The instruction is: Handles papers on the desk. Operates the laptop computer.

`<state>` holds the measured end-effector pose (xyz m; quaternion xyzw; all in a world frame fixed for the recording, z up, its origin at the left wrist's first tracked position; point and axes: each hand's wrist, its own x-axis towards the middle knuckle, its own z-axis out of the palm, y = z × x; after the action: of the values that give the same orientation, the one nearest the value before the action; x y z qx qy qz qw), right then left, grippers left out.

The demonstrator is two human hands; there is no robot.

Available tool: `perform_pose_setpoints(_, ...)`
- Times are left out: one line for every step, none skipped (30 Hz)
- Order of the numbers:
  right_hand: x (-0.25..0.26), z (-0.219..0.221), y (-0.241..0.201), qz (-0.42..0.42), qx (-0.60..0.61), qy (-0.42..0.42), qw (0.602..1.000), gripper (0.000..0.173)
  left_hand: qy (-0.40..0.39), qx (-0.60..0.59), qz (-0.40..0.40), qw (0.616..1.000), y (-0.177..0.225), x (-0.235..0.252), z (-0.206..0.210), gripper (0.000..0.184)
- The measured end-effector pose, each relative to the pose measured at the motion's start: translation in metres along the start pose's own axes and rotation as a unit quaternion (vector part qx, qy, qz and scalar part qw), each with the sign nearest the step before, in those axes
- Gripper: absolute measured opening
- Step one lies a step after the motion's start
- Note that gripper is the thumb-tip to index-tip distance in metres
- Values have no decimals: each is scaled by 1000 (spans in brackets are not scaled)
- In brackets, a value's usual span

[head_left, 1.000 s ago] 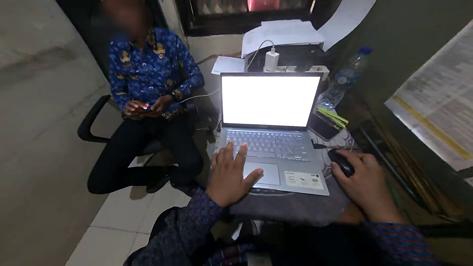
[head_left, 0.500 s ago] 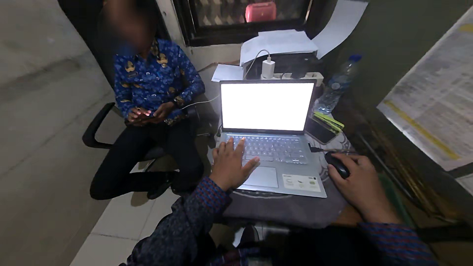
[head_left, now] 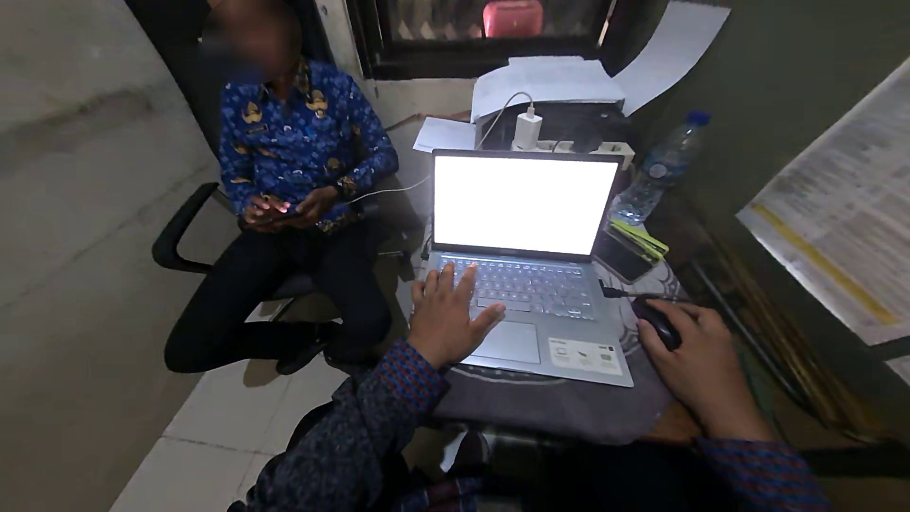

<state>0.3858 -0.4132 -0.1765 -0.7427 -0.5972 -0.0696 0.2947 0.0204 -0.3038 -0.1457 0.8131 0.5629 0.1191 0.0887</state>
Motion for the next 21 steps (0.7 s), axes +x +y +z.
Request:
perform_pose_setpoints(-1,0,-1,-2,2,9,1000,50,2,0,0,1000,0,0,0,97)
perform_pose_setpoints(-1,-1,-1,-3,0,14,1000,50,6,0,-1,1000,-1,0,1,97)
perform_pose_setpoints(-2,-1,-2,-3,-3,14,1000,50,10,-1,-1,1000,-1,-1,1,97)
perform_pose_setpoints(-2,-1,-2,-4,-6,10,1000,49,10,-1,0,1000,-1,-1,1,98)
perform_pose_setpoints(-1,-1,-2,-4,-8,5,1000,49,10,-2,1,1000,-1,-1,1,98)
perform_pose_setpoints(-1,-1,-2,-4,-9,2,1000,49,11,-4,1,1000,-1,-1,1,98)
perform_pose_setpoints(0,-1,-2,-4,-10,0,1000,49,14,-6,2,1000,-1,-2,2,98)
perform_pose_setpoints(0,-1,-2,-5,-9,-1,1000,49,16,-10,2,1000,-1,-2,2,98)
perform_pose_setpoints(0,-1,-2,-6,-8,-2,1000,49,17,-12,3,1000,-1,-2,2,98)
perform_pose_setpoints(0,-2,-3,-7,-4,-3,1000,49,20,-14,4,1000,-1,-3,2,98)
perform_pose_setpoints(0,-1,-3,-8,-4,-2,1000,48,19,-14,3,1000,-1,-3,1,98)
perform_pose_setpoints(0,-1,-2,-9,-5,-1,1000,48,17,-14,3,1000,-1,-3,1,98)
perform_pose_setpoints(0,-1,-2,-8,-6,0,1000,49,16,-13,2,1000,-1,-2,1,99)
perform_pose_setpoints(0,-1,-2,-7,-7,0,1000,49,16,-12,3,1000,-1,-2,1,99)
perform_pose_setpoints(0,-1,-2,-6,-7,1,1000,49,18,-10,4,1000,-1,-2,2,99)
perform_pose_setpoints(0,-1,-2,-5,-4,2,1000,50,20,-8,6,1000,-1,-2,2,99)
perform_pose_setpoints(-1,-1,-2,-3,-2,2,1000,50,22,-7,6,1000,-1,-2,2,99)
perform_pose_setpoints(-1,-1,-2,-2,-2,0,1000,49,20,-7,6,1000,-1,-3,2,99)
perform_pose_setpoints(-1,-1,-2,-2,-1,-1,1000,49,18,-9,6,1000,-1,-3,2,99)
perform_pose_setpoints(-1,0,-2,-2,-1,1,1000,49,17,-10,6,1000,-1,-3,2,99)
perform_pose_setpoints(-1,0,-2,-1,-2,2,1000,49,18,-10,5,1000,-1,-3,2,99)
